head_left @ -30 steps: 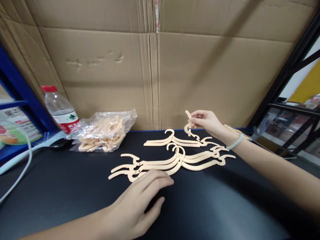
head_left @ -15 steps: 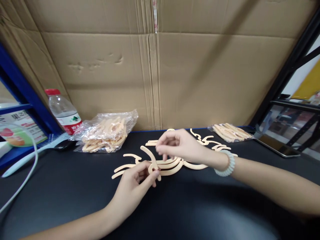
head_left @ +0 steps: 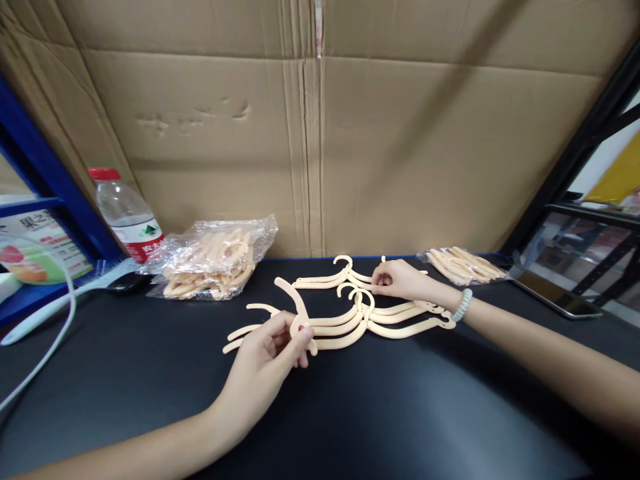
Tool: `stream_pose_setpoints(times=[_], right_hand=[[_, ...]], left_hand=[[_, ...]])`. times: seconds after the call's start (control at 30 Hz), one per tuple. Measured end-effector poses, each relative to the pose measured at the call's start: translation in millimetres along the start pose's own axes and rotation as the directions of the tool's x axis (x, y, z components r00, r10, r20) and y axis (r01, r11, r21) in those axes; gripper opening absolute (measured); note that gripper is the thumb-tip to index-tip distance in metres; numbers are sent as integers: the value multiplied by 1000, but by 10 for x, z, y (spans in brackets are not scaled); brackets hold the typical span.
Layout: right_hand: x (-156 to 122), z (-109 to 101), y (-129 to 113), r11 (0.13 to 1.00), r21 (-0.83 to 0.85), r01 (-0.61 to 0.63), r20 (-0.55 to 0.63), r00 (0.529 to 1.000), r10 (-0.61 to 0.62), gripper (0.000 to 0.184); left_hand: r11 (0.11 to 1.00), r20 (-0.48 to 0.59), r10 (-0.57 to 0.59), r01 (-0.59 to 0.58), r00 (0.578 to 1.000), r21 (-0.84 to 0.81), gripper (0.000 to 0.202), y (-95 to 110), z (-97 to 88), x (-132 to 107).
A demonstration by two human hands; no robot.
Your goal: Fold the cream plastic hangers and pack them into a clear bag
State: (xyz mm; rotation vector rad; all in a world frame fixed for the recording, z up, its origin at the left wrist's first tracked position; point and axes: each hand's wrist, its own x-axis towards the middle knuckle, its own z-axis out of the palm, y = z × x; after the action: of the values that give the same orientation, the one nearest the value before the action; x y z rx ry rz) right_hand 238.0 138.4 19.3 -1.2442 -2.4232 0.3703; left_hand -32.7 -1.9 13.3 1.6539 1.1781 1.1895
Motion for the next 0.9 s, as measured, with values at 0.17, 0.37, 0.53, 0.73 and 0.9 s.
stream_pose_setpoints(times=[0.17, 0.37, 0.53, 0.73, 0.9], right_hand=[[20, -6, -38, 1000, -14, -2, -79, 997, 1, 8], [-42, -261, -203, 1000, 13, -15, -220, 975, 18, 17], [-235, -363, -280, 991, 125, 46, -336, 942, -1, 15], [-593, -307, -345, 983, 134, 127, -326, 942, -77, 16], [-820, -193, -406, 977, 121, 174, -351, 928, -122, 11]], left_hand=[[995, -3, 1, -1, 1000, -100, 34, -11, 5, -6], [975, 16, -51, 53, 999, -218, 34, -21, 12, -30], [972, -12, -77, 72, 997, -223, 34, 17, -61, -7], [962, 27, -69, 74, 997, -262, 28, -3, -193, 62], [959, 42, -107, 115, 993, -260, 26, -27, -244, 65]])
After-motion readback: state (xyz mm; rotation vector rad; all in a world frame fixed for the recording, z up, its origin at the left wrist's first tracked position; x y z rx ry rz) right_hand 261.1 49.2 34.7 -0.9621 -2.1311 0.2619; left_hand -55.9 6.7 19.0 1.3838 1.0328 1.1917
